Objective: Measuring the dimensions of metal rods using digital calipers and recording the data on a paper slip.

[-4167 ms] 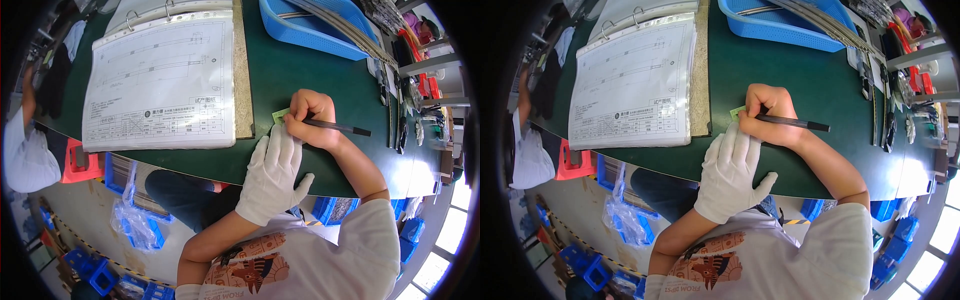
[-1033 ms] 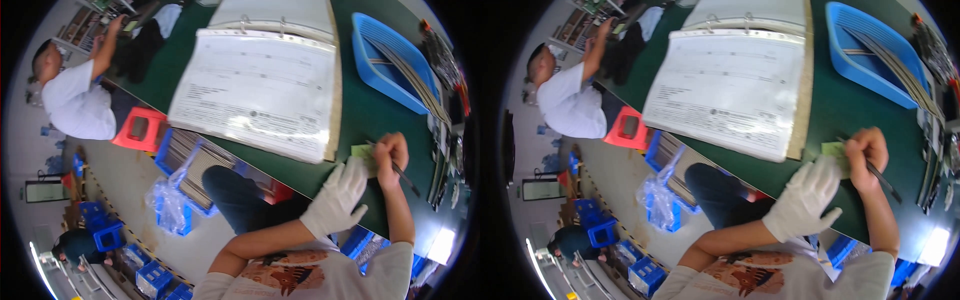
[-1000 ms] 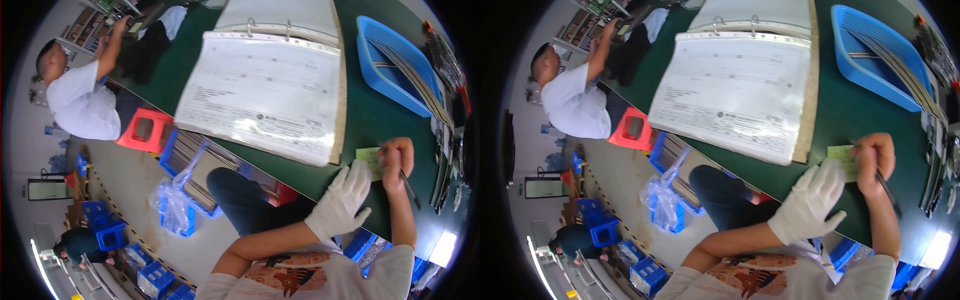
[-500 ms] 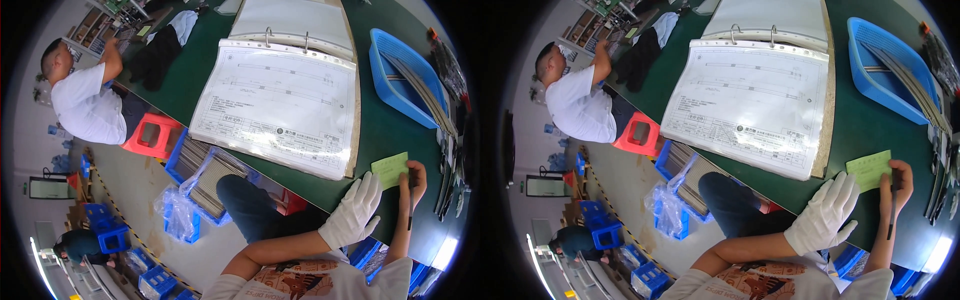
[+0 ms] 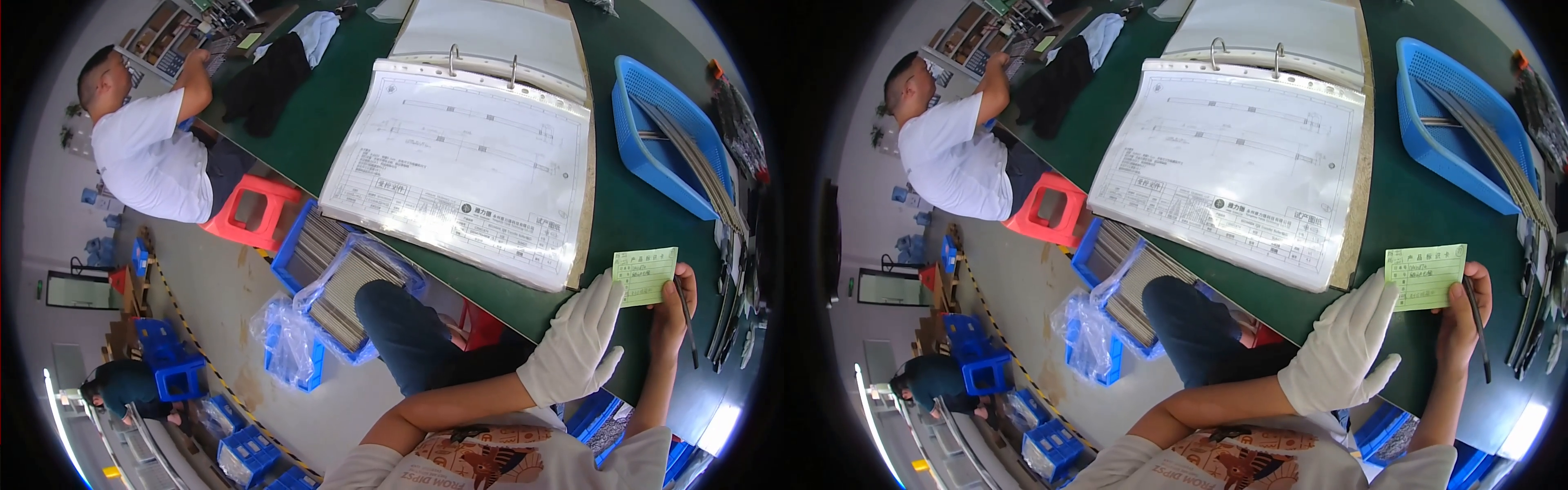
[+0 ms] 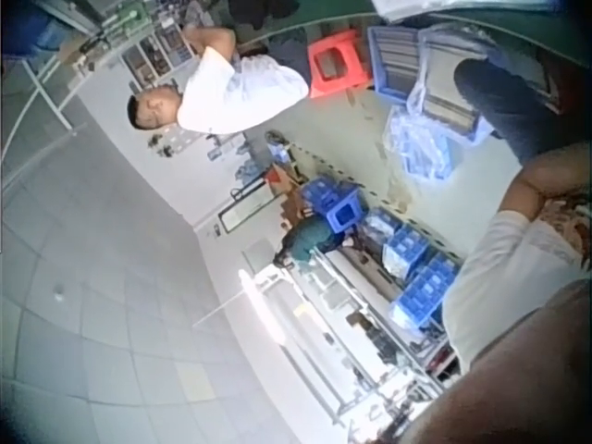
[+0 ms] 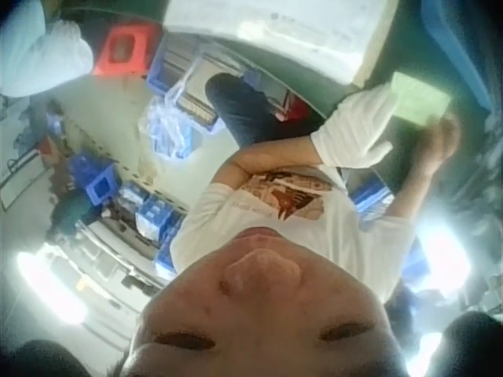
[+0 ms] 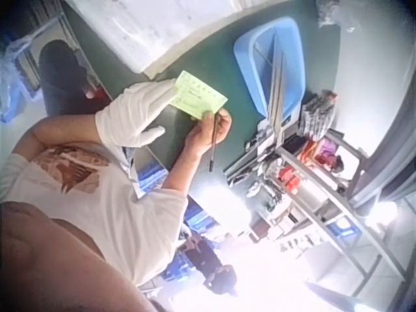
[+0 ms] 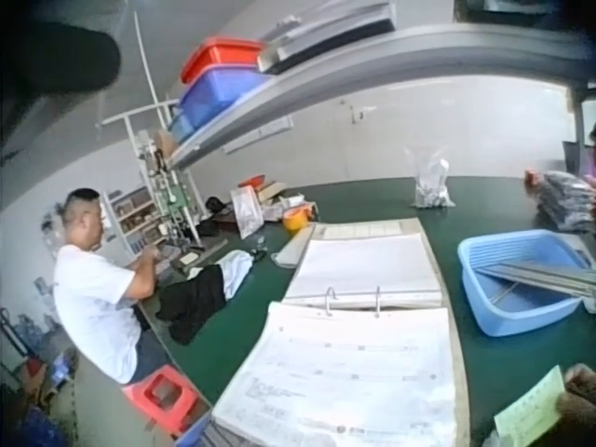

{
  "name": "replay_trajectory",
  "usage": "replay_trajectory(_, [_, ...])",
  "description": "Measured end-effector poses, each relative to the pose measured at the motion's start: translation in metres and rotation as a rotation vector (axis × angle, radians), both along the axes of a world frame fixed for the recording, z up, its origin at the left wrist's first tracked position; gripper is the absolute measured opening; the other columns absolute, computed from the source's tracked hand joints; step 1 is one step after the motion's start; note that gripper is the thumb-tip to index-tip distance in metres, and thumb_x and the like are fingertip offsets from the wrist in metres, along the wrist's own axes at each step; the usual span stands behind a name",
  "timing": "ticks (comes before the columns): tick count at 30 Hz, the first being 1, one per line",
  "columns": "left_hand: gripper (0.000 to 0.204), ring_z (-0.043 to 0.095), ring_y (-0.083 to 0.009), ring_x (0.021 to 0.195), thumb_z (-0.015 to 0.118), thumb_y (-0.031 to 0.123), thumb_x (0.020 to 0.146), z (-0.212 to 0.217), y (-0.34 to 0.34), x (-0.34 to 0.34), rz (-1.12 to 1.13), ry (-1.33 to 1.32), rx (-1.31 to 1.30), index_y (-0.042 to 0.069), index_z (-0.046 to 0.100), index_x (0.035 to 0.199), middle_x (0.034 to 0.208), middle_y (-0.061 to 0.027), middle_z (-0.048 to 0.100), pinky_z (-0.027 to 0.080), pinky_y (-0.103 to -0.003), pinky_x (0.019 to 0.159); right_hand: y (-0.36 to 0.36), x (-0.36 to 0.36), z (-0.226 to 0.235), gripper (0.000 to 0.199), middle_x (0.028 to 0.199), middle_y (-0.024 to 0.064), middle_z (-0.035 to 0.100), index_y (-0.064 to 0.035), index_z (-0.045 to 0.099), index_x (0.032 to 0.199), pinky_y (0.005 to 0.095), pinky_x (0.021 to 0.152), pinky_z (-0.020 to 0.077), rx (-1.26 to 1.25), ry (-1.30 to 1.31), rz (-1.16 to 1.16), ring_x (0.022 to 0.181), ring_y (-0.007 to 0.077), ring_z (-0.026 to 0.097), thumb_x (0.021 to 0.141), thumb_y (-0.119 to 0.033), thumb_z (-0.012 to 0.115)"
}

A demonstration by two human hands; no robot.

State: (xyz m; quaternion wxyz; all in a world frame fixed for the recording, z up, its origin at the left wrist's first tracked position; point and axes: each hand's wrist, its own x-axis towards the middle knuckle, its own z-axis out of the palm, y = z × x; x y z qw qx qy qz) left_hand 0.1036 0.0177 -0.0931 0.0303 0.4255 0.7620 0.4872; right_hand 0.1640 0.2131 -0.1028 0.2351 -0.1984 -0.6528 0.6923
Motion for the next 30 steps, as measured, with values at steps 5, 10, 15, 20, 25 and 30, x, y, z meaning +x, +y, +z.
replay_trajectory(5, [0.072,0.039,-0.0422,0.11,0.058,0.022,0.073,0.001,-0.005,0.002,0.0,-0.012,0.029,-0.013,0.024,0.125,0.125,-0.0322,0.03,0.032,-0.043,0.093,-0.002,0.001,0.001,0.026,0.088,0.0035,0.055,-0.0031,0.046,0.099,0.0222,0.075,0.0391,-0.057,0.023,0.005,0.08,0.0101,0.052,0.078,-0.014,0.056])
replay_trajectory(10, [0.069,0.042,-0.0447,0.106,0.058,0.019,0.073,-0.003,-0.004,0.002,-0.042,-0.09,0.145,-0.014,0.025,0.123,0.121,-0.0334,0.034,0.034,-0.044,0.092,-0.004,0.006,0.002,0.029,0.088,0.0045,0.056,-0.0023,0.048,0.098,0.022,0.076,0.0387,0.012,0.014,0.021,0.081,0.0104,0.052,0.075,-0.016,0.059])
replay_trajectory(15, [0.051,0.049,-0.0295,0.102,0.055,0.005,0.076,-0.013,-0.009,-0.002,0.076,-0.198,0.291,-0.007,0.036,0.122,0.111,-0.0208,0.047,0.039,-0.035,0.086,-0.025,-0.015,0.009,0.022,0.075,-0.0026,0.05,-0.0044,0.053,0.092,0.018,0.06,0.0365,0.116,-0.012,-0.017,0.069,0.005,0.046,0.071,-0.003,0.061])
replay_trajectory(20, [0.042,0.053,-0.0165,0.096,0.05,-0.004,0.082,-0.02,0.0,-0.002,0.146,-0.657,0.619,-0.002,0.039,0.122,0.109,-0.0135,0.052,0.042,-0.027,0.083,-0.026,-0.021,0.003,0.02,0.081,0.006,0.059,0.0002,0.049,0.092,0.019,0.064,0.044,-0.006,0.092,0.098,0.071,0.0067,0.055,0.075,0.003,0.06])
replay_trajectory(25, [0.035,0.055,-0.0143,0.09,0.051,-0.002,0.083,-0.014,0.007,-0.003,0.212,-0.809,0.686,-0.002,0.041,0.116,0.107,-0.0106,0.052,0.045,-0.025,0.077,-0.027,-0.018,0.002,0.02,0.082,0.0071,0.059,0.0007,0.048,0.092,0.0198,0.065,0.046,0.006,0.122,0.134,0.073,0.0084,0.056,0.076,0.004,0.06])
replay_trajectory(30, [0.024,0.055,-0.0103,0.078,0.051,-0.004,0.082,-0.015,0.017,-0.009,0.34,-0.743,0.676,0.0,0.044,0.105,0.096,-0.0077,0.051,0.049,-0.022,0.062,-0.026,-0.016,0.0,0.019,0.081,0.0069,0.058,0.001,0.048,0.091,0.0206,0.061,0.047,-0.016,0.155,0.18,0.071,0.0085,0.056,0.076,0.002,0.06])
